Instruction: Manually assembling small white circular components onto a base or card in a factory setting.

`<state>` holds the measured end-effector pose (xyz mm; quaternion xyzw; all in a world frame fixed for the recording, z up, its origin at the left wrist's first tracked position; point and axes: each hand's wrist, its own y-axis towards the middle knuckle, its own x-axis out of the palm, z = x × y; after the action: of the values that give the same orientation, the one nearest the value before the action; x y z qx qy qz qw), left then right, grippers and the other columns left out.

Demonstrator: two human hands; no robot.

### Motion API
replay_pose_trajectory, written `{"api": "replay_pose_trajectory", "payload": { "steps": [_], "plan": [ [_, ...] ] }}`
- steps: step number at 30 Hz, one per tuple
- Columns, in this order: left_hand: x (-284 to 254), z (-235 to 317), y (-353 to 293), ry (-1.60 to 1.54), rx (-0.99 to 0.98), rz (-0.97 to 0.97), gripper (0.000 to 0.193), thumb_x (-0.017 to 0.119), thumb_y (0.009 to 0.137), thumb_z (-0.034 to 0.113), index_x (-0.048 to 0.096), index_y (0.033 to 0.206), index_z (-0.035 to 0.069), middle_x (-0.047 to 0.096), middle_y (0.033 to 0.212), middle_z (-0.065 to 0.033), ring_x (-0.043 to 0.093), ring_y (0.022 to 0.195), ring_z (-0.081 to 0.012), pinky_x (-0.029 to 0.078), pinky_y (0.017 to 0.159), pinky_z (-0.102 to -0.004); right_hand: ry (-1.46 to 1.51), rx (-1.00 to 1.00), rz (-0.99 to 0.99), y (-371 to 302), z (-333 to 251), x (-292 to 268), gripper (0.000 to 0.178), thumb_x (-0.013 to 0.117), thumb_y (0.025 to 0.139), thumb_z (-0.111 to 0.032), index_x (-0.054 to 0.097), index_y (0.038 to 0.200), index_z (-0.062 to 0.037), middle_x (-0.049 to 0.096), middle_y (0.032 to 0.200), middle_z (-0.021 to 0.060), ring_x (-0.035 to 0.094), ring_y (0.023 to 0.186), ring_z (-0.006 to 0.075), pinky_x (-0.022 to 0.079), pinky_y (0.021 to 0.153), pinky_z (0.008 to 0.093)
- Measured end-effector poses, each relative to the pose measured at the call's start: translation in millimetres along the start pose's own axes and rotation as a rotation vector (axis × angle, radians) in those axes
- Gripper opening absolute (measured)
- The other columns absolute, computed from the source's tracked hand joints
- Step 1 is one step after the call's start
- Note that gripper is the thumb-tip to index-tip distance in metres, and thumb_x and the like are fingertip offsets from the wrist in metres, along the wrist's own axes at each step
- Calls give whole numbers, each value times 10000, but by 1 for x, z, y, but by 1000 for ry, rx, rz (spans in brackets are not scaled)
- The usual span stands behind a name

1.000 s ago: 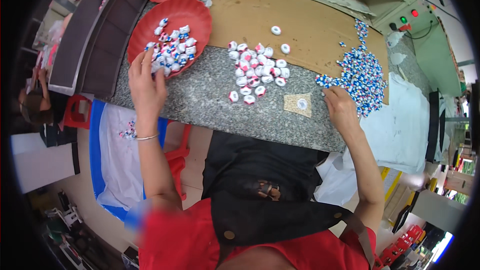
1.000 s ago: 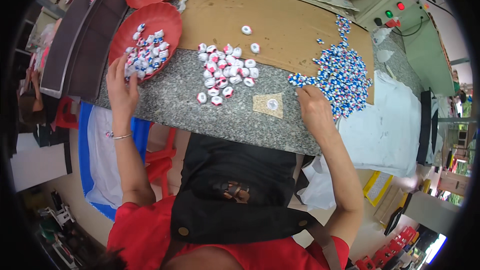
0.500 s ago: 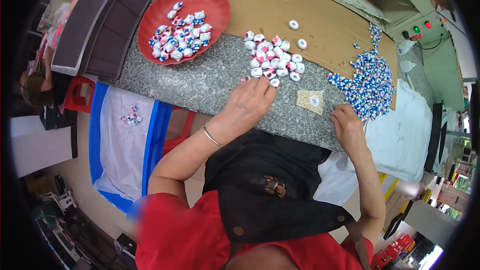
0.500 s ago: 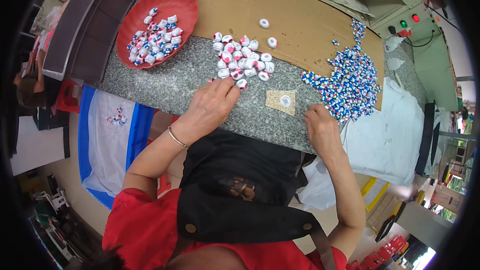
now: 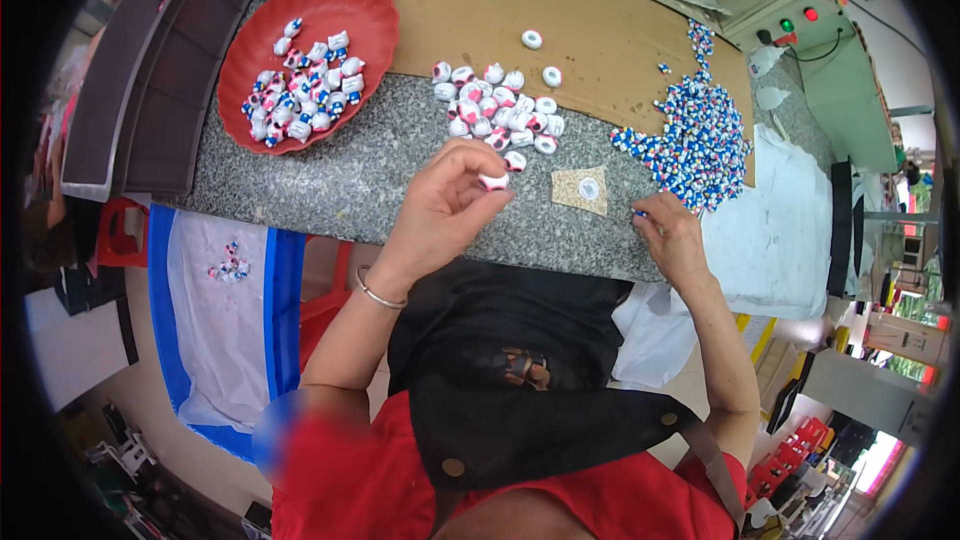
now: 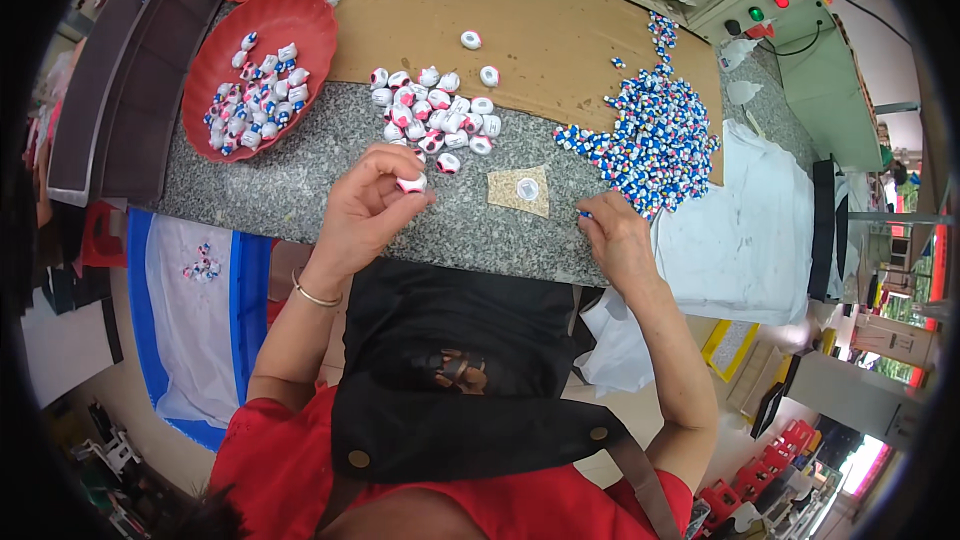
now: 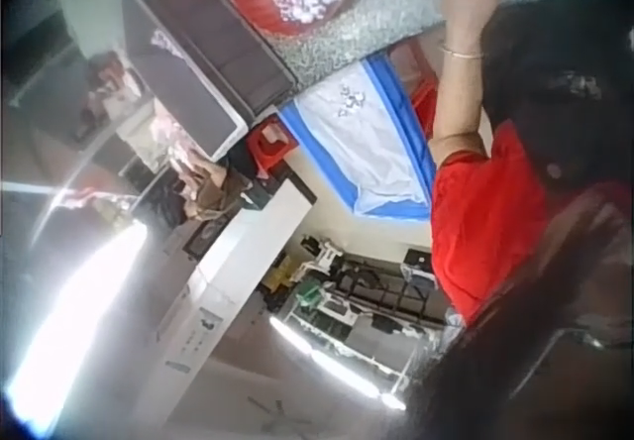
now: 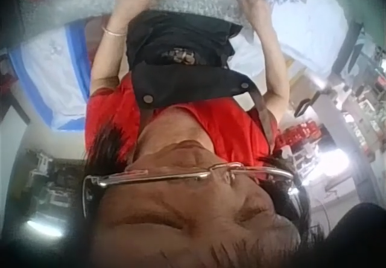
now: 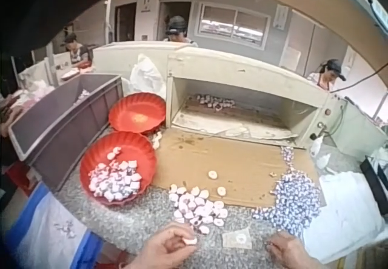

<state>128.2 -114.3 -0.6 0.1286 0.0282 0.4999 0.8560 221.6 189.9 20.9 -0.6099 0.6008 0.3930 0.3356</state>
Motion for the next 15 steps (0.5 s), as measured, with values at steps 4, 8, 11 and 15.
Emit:
{"api": "replay_pose_trajectory", "payload": {
  "steps": [4,8,11,15],
  "plan": [
    [5,10,-20,-506,-268,-73,278,537,939,-23,584,1209,25,585,1268,-126,648,1014,-180,542,839,-270,-82,-109,-11,8,-7,1,218,702,767,30,657,977,-10,624,884,145,625,805,313,504,701,380],
    [5,5,-34,-518,-368,-123,291,538,949,-11,580,1237,3,620,1232,-156,664,991,-183,553,855,-288,-49,-98,-84,16,-5,-3,209,701,769,30,667,973,-5,623,885,143,623,766,305,500,688,373],
    [7,1,-36,-611,-398,-72,306,566,928,-30,583,1233,-6,624,1214,-161,658,1007,-185,551,884,-306,-3,-33,-113,17,-2,-5,196,708,772,17,685,965,-6,635,867,138,625,720,295,500,666,368],
    [12,-3,-33,-640,-321,-4,321,579,912,-51,581,1230,-7,630,1191,-155,648,1029,-189,539,919,-320,-22,-68,-53,14,-3,-2,164,704,786,5,697,950,-7,651,846,145,641,736,299,503,666,366]
  ]
}}
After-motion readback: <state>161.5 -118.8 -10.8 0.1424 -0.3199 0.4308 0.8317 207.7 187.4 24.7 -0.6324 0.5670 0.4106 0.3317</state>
